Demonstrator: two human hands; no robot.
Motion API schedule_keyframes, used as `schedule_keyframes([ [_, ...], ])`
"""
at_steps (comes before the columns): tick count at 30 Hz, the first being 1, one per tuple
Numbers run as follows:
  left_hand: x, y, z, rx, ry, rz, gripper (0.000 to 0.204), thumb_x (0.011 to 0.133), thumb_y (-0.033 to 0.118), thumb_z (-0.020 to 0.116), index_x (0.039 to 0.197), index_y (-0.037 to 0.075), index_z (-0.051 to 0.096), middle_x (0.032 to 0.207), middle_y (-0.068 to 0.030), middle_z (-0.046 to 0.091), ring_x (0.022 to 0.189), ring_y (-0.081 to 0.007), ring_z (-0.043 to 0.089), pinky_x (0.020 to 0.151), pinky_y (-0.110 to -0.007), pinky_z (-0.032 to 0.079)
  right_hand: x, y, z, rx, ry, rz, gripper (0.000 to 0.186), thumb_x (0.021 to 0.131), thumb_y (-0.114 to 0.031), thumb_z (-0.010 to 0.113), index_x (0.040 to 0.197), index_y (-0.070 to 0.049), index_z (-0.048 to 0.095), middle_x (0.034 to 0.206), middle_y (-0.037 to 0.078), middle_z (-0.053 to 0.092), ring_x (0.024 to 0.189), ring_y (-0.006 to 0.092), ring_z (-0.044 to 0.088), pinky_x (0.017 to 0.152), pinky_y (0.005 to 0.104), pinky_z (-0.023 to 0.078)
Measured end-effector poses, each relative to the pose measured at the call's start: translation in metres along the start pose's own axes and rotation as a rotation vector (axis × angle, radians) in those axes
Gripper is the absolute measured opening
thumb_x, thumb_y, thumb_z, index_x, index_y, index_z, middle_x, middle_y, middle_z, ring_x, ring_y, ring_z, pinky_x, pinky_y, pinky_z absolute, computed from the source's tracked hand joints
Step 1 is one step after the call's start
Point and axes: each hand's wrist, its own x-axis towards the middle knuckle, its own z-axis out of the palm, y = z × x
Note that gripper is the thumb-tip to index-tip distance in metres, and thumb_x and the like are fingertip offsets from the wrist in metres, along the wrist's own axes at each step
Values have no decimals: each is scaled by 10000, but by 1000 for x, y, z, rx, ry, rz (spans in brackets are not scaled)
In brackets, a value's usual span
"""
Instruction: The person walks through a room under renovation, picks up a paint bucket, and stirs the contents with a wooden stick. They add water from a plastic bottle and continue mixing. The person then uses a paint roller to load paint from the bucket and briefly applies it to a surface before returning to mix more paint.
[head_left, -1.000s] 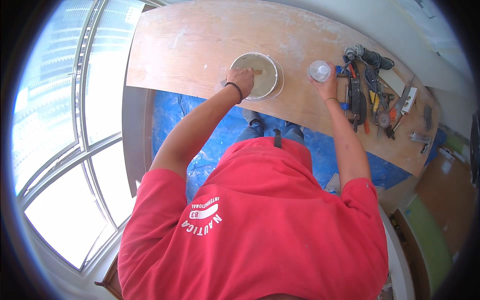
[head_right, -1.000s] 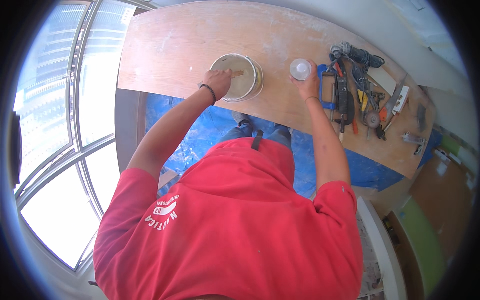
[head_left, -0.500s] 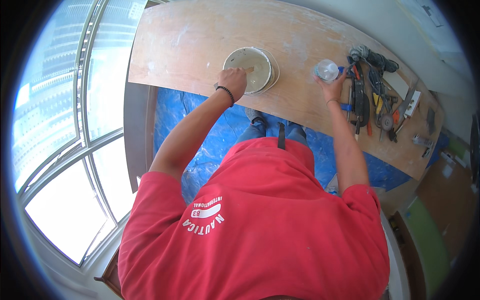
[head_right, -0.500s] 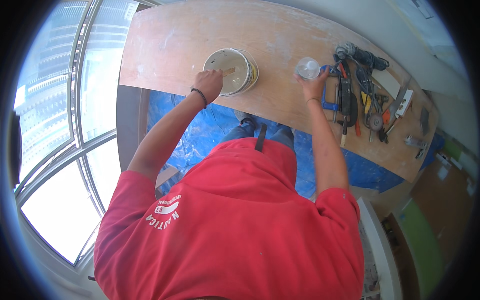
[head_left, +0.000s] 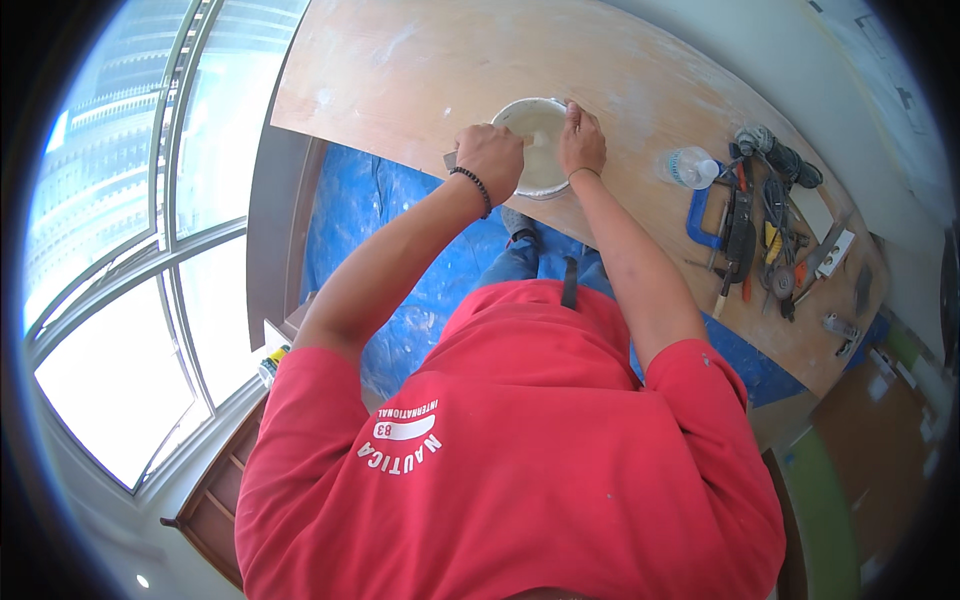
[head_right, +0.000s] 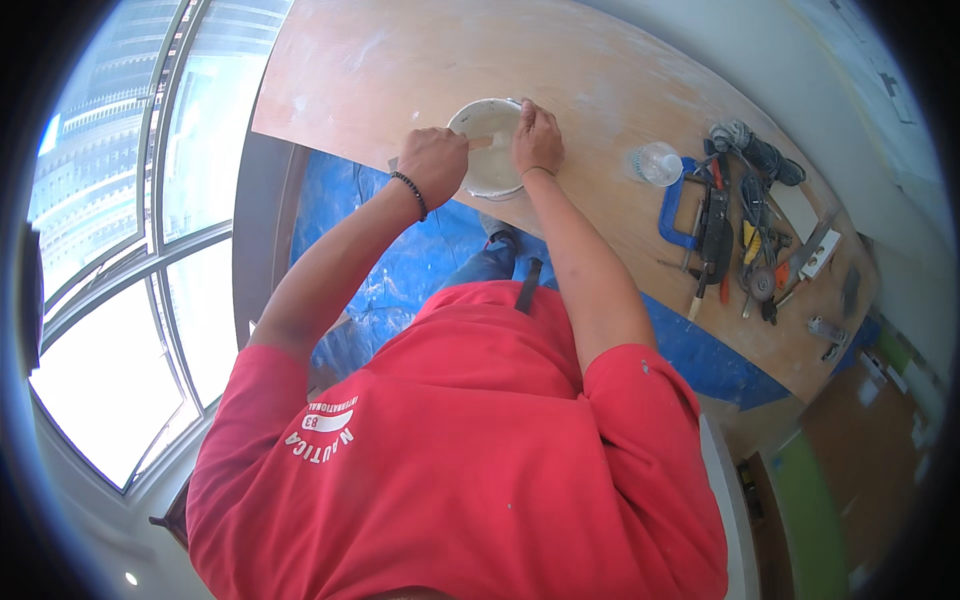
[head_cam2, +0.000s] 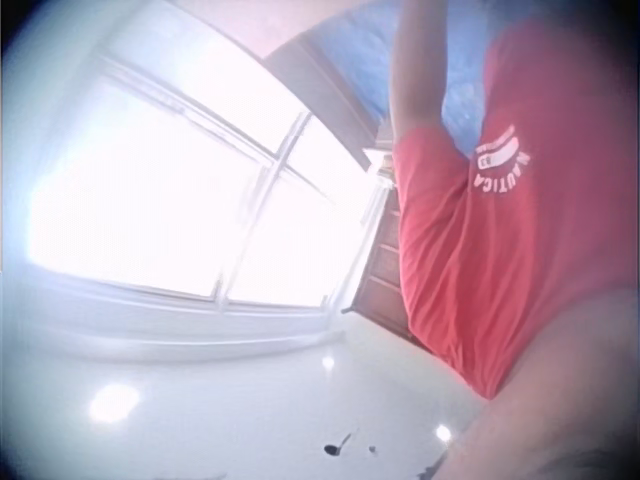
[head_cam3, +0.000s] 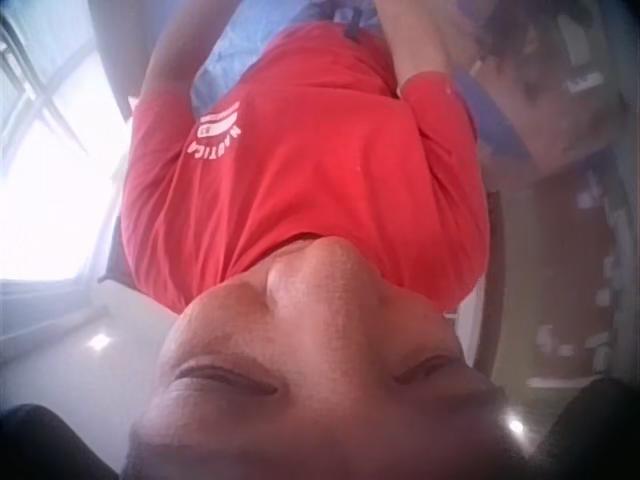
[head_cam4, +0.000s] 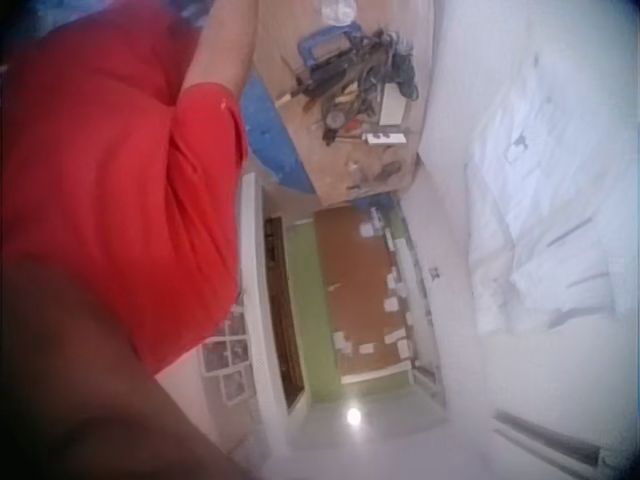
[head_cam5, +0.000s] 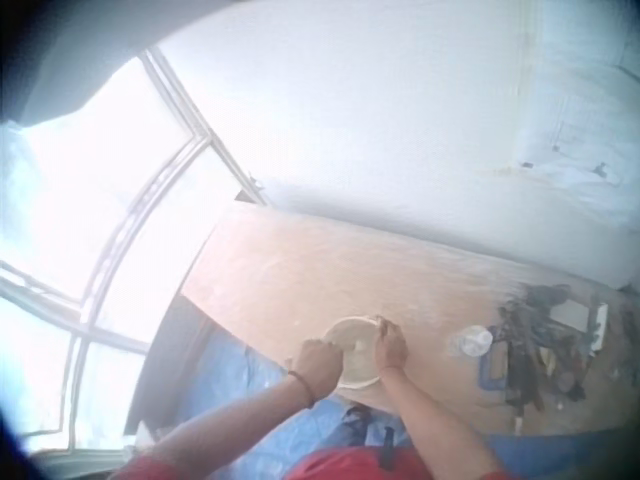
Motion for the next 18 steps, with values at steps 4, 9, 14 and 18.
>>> schedule_keyframes([
  [4, 12, 7, 11, 161, -26, -39, 195, 917, 171, 664, 1034, 101, 803, 1024, -97, 787, 955, -286, 767, 682, -504, 582, -6, 5, -4, 16, 73, -73, 486, 1120, -516, 412, 1302, -232, 762, 1300, 98, 723, 1168, 350, 697, 985, 479, 557],
  [9, 48, 43, 50, 242, -87, -85, 243, 937, 195, 666, 1095, 75, 806, 1080, -99, 773, 980, -300, 760, 717, -546, 593, 1, 6, 4, 69, 137, -69, 458, 1099, -496, 493, 1188, -184, 816, 1206, 142, 758, 1108, 369, 715, 957, 471, 561],
  [14, 41, 11, 53, -50, -53, 20, 192, 934, 156, 655, 1000, 105, 827, 967, -107, 799, 891, -301, 792, 699, -463, 611, 6, 10, 6, 169, 190, -68, 470, 1074, -493, 554, 1118, -114, 828, 1134, 167, 773, 1059, 380, 728, 929, 469, 569],
  [18, 3, 1, 18, 10, -82, 181, 199, 952, 143, 618, 914, 105, 809, 907, -134, 782, 871, -306, 785, 714, -422, 597, 7, 9, 6, 160, 181, -48, 489, 1059, -510, 575, 1095, -92, 827, 1116, 162, 778, 1043, 378, 733, 921, 466, 572],
])
